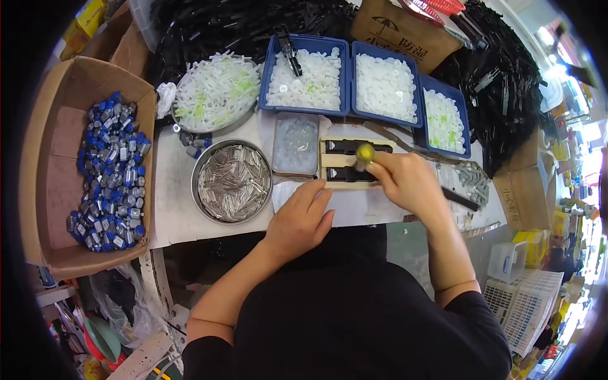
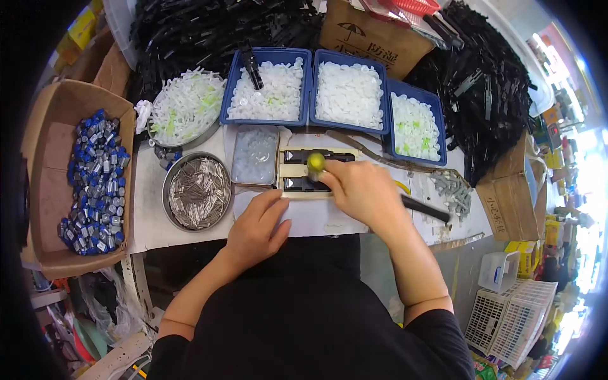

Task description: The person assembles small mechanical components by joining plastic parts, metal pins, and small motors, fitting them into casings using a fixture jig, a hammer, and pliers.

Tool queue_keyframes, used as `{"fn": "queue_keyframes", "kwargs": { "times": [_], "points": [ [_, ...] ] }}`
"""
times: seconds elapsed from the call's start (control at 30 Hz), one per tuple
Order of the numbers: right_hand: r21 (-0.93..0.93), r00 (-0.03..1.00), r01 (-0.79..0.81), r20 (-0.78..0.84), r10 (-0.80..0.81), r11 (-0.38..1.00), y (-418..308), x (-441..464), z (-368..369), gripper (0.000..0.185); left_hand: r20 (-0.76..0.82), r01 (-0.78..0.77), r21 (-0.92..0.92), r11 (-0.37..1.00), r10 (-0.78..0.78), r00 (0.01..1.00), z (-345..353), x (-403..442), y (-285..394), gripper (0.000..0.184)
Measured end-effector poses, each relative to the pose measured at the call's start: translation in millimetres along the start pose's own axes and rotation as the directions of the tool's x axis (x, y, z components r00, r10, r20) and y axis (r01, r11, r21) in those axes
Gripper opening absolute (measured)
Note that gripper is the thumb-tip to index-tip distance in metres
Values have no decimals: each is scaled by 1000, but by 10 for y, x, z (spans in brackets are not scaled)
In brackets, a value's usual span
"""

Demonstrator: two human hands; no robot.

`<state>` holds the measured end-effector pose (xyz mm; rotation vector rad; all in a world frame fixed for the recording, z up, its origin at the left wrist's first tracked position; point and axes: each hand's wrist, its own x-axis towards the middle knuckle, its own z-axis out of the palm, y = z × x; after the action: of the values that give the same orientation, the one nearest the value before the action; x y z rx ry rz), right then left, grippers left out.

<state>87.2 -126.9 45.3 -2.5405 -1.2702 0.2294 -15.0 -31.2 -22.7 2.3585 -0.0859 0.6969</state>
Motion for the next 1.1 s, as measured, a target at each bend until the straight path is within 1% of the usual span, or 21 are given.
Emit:
{"fn": "queue_keyframes", "kwargs": {
  "times": [0.03, 0.1, 0.17, 0.23, 0.27, 0.33, 0.4, 0.47, 0.5, 0.6, 0.67, 0.7, 0.77, 0.8, 0.87, 0.9, 0.93, 1.0, 1.03, 1.07, 1.1],
  "points": [
    [4, 1000, 3, 0, -3, 1000, 7, -20, 20, 13, 9, 11, -16, 1000, -11, 1000, -6, -4, -5, 24],
    [203, 989, 2, -146, 28, 979, 51, -27, 84, 14, -12, -13, 1, 1000, 13, 1000, -20, 13, -17, 23],
    [150, 994, -17, -108, 33, 989, 64, -3, 89, 14, -21, -32, 8, 999, 32, 999, -15, 2, -13, 22],
    [16, 991, 91, -96, -89, 996, -32, 36, 31, 15, -49, -57, -41, 998, 55, 997, -25, -23, -55, 20],
    [183, 982, 123, -161, -94, 975, -61, 86, 55, 16, -39, -61, -39, 997, 60, 997, -37, -43, -69, 20],
    [5, 989, 108, -99, -107, 994, -67, 156, 205, 17, -61, -67, -95, 993, 61, 996, -72, -97, -97, 17],
    [17, 988, 108, -112, -105, 994, -77, 146, 169, 15, -56, -75, -82, 994, 71, 996, -145, -172, -103, 16],
    [-20, 976, 206, -71, -206, 978, -96, 42, 189, 14, -84, -47, -64, 997, 41, 996, -232, -248, -99, 13],
    [47, 947, 272, -192, -259, 961, -111, 7, 266, 13, -119, -26, -48, 999, 21, 993, -271, -271, -106, 13],
    [96, 965, 197, -197, -175, 976, -210, -55, 458, 14, -211, -61, 1, 998, 60, 976, -366, -212, -175, 11],
    [37, 940, 260, -236, -245, 965, -314, -59, 516, 12, -242, -111, 32, 993, 116, 963, -400, -66, -158, 11],
    [42, 846, 407, -393, -359, 913, -304, -25, 671, 10, -230, -143, 23, 989, 145, 962, -403, 20, -140, 12],
    [26, 712, 611, -456, -535, 791, -316, 62, 779, 12, -181, -220, 53, 974, 226, 957, -373, 207, -122, 14],
    [-4, 671, 651, -466, -577, 759, -304, 31, 797, 12, -130, -229, 66, 971, 236, 963, -323, 289, -131, 15],
    [95, 800, 525, -393, -453, 846, -190, -14, 645, 12, -25, -218, 100, 971, 221, 975, -225, 372, -174, 18],
    [162, 775, 441, -565, -283, 883, -77, -39, 635, 13, 18, -219, 156, 963, 219, 976, -174, 388, -184, 19],
    [88, 793, 306, -574, -203, 948, 62, -75, 543, 15, 60, -226, 203, 953, 219, 974, -122, 398, -185, 19],
    [-99, 937, 29, -344, -62, 995, 294, -244, 396, 17, 224, -216, 236, 948, 163, 961, -12, 400, -188, 19],
    [8, 979, -170, -110, 170, 985, 225, -242, 295, 20, 250, -207, 260, 943, 141, 958, -58, 436, -144, 19],
    [-80, 989, -137, -72, 132, 987, 198, -269, 255, 18, 270, -200, 285, 937, 121, 955, -60, 461, -97, 19],
    [-164, 996, -91, -21, 89, 982, 191, -277, 217, 16, 267, -268, 270, 925, 196, 944, -51, 482, -100, 20]
  ]
}}
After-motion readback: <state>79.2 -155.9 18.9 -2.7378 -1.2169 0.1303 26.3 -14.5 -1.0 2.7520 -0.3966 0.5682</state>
